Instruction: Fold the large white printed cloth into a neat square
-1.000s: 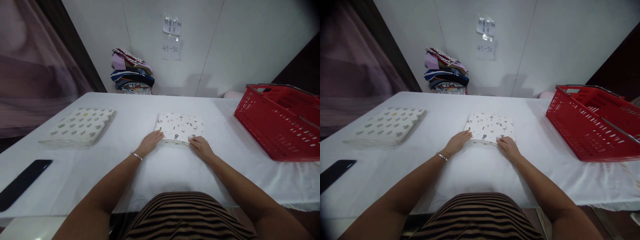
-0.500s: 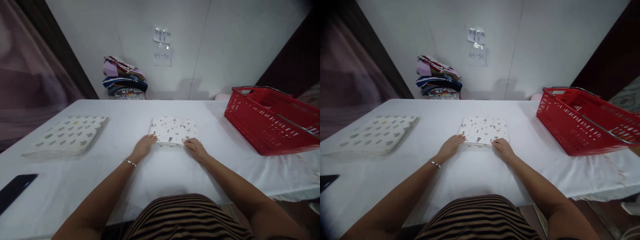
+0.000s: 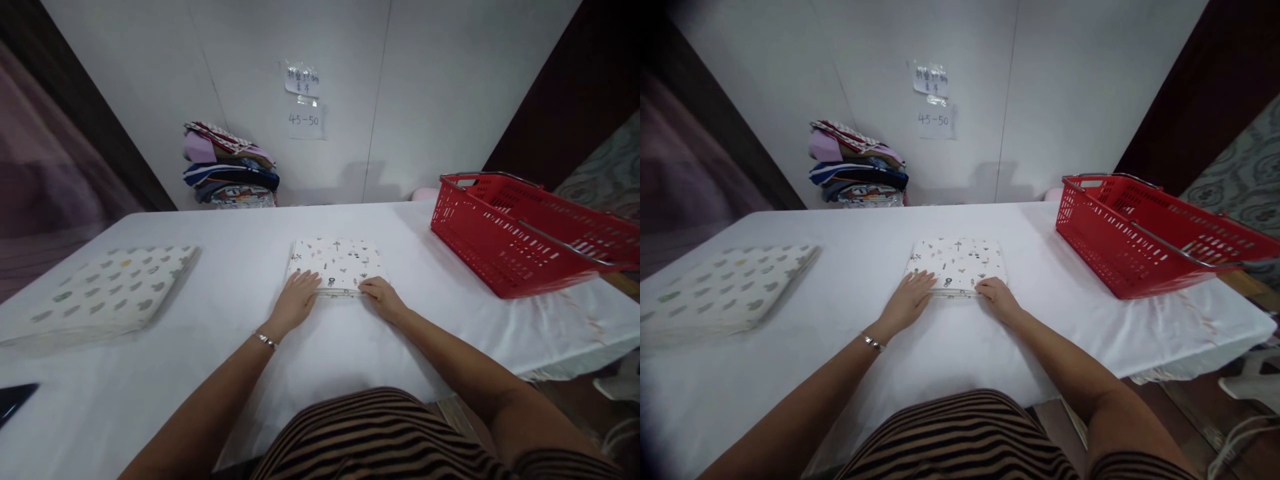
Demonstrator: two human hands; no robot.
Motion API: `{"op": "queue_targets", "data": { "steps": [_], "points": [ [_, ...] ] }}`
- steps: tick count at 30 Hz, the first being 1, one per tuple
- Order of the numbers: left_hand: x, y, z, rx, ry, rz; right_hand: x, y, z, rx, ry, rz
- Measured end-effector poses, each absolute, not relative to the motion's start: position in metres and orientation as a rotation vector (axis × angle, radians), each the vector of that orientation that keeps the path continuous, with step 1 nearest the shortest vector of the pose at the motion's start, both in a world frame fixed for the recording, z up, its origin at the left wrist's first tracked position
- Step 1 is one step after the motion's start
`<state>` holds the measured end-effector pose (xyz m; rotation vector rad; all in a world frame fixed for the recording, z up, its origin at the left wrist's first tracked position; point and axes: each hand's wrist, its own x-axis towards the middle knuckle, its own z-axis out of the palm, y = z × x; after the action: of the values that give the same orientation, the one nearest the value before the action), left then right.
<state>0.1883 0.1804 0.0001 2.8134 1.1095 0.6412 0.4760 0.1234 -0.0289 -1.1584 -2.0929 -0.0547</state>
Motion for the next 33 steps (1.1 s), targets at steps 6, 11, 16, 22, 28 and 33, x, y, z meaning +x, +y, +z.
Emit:
{"op": "queue_targets", "data": {
  "steps": [6, 11, 16, 22, 28, 33],
  "points": [
    [0.203, 0.192, -0.022, 2.805, 1.031, 0.634, 0.487, 0.118, -0.024, -1.232, -2.116, -0.07],
    [0.2, 0.195, -0.027, 2.752, 1.025, 0.681, 0.512, 0.108, -0.028, -1.309, -2.029, -0.134],
    [0.201, 0.193, -0.023, 2.734, 1.034, 0.678, 0.526, 0.097, -0.034, -1.349, -1.873, -0.011],
    [0.207, 0.19, -0.009, 2.754, 1.04, 0.668, 0.53, 0.094, -0.036, -1.456, -1.496, 0.304],
    [0.229, 0.189, -0.008, 2.79, 0.955, 0.714, 0.525, 0.092, -0.029, -1.561, -1.359, 0.406],
    [0.235, 0.193, -0.016, 2.749, 0.954, 0.731, 0.52, 0.089, -0.023, -1.635, -1.177, 0.686]
  ]
}}
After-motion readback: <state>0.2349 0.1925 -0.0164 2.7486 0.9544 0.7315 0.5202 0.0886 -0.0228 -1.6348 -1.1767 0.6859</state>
